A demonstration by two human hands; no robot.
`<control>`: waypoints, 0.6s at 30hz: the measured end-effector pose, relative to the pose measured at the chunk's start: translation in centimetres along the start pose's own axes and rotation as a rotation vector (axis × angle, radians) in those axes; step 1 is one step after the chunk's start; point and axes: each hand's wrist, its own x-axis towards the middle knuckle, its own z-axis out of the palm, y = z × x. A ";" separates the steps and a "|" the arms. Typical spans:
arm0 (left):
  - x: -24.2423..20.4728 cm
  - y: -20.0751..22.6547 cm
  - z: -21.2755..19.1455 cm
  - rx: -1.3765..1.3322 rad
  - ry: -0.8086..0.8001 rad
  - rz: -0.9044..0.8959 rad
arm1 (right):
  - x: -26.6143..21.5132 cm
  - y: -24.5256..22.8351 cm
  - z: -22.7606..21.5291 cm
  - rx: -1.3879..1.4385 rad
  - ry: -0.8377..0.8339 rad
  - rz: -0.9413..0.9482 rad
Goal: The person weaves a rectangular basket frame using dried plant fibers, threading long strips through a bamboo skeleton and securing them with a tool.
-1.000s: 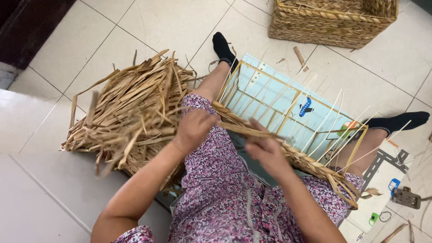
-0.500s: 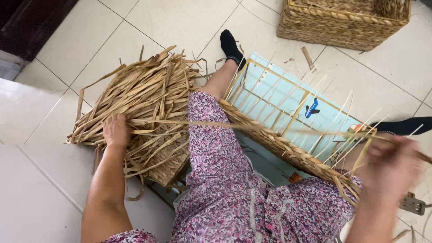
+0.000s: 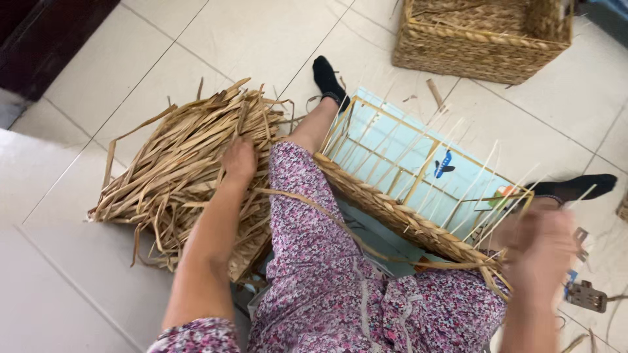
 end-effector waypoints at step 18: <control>-12.1 26.1 -12.3 -1.512 -0.773 -0.040 | -4.9 1.0 17.6 0.350 -0.441 0.165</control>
